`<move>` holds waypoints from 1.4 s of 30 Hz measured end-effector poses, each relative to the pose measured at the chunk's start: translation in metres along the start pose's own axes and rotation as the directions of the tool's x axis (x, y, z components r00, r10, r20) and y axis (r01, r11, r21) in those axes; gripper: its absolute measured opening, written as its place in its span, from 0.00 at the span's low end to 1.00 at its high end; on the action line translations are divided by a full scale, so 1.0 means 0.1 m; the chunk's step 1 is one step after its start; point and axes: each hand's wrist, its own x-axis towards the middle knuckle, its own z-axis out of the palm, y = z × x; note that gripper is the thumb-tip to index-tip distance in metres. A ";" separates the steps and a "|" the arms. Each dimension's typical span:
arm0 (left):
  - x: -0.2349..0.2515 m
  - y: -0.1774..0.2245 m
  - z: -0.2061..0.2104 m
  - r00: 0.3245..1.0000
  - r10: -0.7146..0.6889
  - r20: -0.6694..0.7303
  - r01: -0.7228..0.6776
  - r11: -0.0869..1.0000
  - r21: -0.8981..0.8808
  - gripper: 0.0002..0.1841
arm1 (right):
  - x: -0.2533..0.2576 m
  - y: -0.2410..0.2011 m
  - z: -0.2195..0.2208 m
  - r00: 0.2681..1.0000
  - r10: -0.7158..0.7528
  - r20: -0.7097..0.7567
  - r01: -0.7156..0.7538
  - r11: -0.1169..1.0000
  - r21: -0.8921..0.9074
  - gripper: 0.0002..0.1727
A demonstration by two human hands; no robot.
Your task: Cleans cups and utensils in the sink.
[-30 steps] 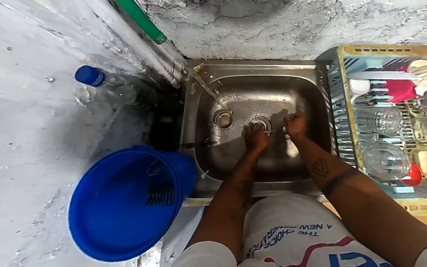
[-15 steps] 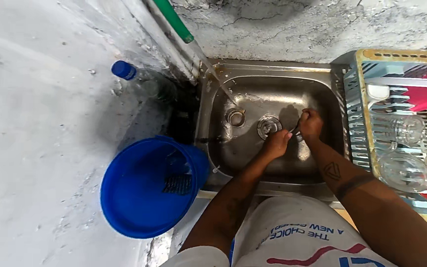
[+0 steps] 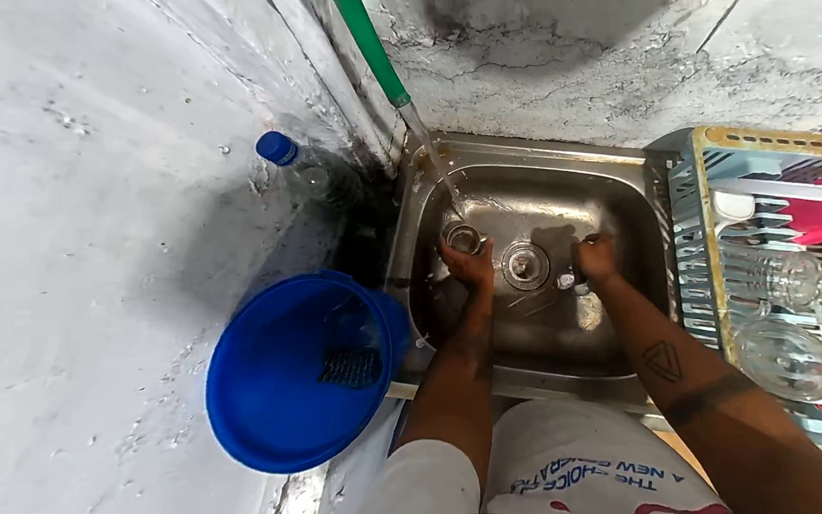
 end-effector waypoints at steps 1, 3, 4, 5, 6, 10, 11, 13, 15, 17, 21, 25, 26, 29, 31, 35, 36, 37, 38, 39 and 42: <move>0.06 -0.01 0.04 1.000 0.030 0.009 -0.029 0.999 -0.017 0.65 | -0.04 -0.03 -0.01 1.000 -0.001 0.029 0.001 1.000 -0.002 0.33; 0.19 0.04 0.07 0.995 0.035 0.093 -0.036 0.999 0.008 0.60 | -0.09 -0.08 -0.03 0.998 -0.004 0.066 0.002 1.000 0.029 0.35; 0.26 0.08 0.06 0.989 0.035 0.146 -0.039 0.999 0.029 0.57 | -0.10 -0.09 -0.04 0.997 -0.013 0.079 0.008 0.998 0.060 0.35; 0.32 0.13 0.06 0.980 0.026 0.197 -0.036 0.998 0.047 0.54 | -0.11 -0.09 -0.06 0.995 -0.025 0.092 0.016 0.996 0.090 0.35; 0.38 0.16 0.06 0.975 0.017 0.221 -0.027 0.999 0.042 0.51 | -0.10 -0.08 -0.08 0.994 -0.036 0.106 0.023 0.993 0.114 0.32; 0.47 0.37 0.03 0.907 -0.204 0.369 0.310 0.915 -0.257 0.36 | -0.04 -0.02 -0.14 0.983 -0.067 0.172 0.037 0.984 0.174 0.21; 0.48 0.46 -0.02 0.815 -0.317 0.484 0.494 0.817 -0.298 0.31 | -0.05 -0.03 -0.14 0.980 -0.062 0.187 0.025 0.980 0.197 0.19; 0.49 0.57 -0.14 0.566 -0.454 0.688 0.760 0.610 -0.223 0.26 | -0.09 -0.10 -0.13 0.977 -0.048 0.206 -0.001 0.973 0.231 0.18; 0.45 0.59 -0.21 0.453 -0.476 0.754 0.825 0.545 -0.152 0.25 | -0.16 -0.23 -0.11 0.973 -0.091 0.212 0.040 0.971 0.234 0.19; 0.33 0.61 -0.28 0.473 -0.407 0.782 0.785 0.597 -0.165 0.20 | -0.18 -0.37 -0.05 0.967 -0.194 0.166 0.151 0.958 0.243 0.20; 0.10 0.67 -0.44 0.557 -0.121 0.822 0.621 0.718 -0.314 0.29 | -0.21 -0.59 0.13 0.890 -0.442 0.114 0.424 0.892 0.157 0.17; 0.02 0.79 -0.49 0.618 0.143 0.773 0.093 0.963 -0.253 0.44 | -0.40 -0.69 0.25 0.791 -0.496 0.357 0.517 0.855 0.042 0.16; 0.01 0.84 -0.49 0.633 0.196 0.749 -0.079 0.979 -0.189 0.44 | -0.46 -0.69 0.28 0.788 -0.467 0.401 0.468 0.878 0.102 0.19; -0.06 1.03 -0.56 0.631 0.290 0.719 -0.347 0.935 -0.073 0.44 | -0.63 -0.64 0.32 0.811 -0.394 0.432 0.255 0.903 0.346 0.23; 0.02 1.12 -0.62 0.572 0.302 0.763 -0.326 0.937 -0.126 0.44 | -0.64 -0.57 0.27 0.759 -0.495 0.423 0.359 0.860 0.362 0.21; 0.15 0.99 -0.80 0.395 0.217 0.893 0.243 0.912 -0.329 0.32 | -0.44 -0.41 -0.10 0.264 -0.656 0.707 0.934 0.356 -0.019 0.35; 0.17 0.99 -0.86 0.332 0.172 0.927 0.348 0.891 -0.290 0.28 | -0.37 -0.47 -0.21 0.151 -0.560 0.815 0.987 0.132 -0.092 0.35; 0.17 0.97 -0.89 0.271 0.138 0.953 0.434 0.866 -0.249 0.23 | -0.33 -0.53 -0.29 0.094 -0.451 0.888 0.990 -0.051 -0.131 0.33; 0.17 0.94 -0.90 0.229 0.129 0.965 0.498 0.836 -0.230 0.20 | -0.32 -0.57 -0.31 0.075 -0.404 0.912 0.976 -0.158 -0.150 0.29; 0.17 0.94 -0.89 0.221 0.143 0.965 0.535 0.809 -0.243 0.18 | -0.35 -0.59 -0.30 0.096 -0.412 0.906 0.969 -0.168 -0.179 0.30; 0.16 1.02 -0.87 0.246 0.197 0.949 0.442 0.848 -0.291 0.24 | -0.60 -0.55 -0.18 0.308 -0.524 0.794 0.944 0.274 -0.186 0.35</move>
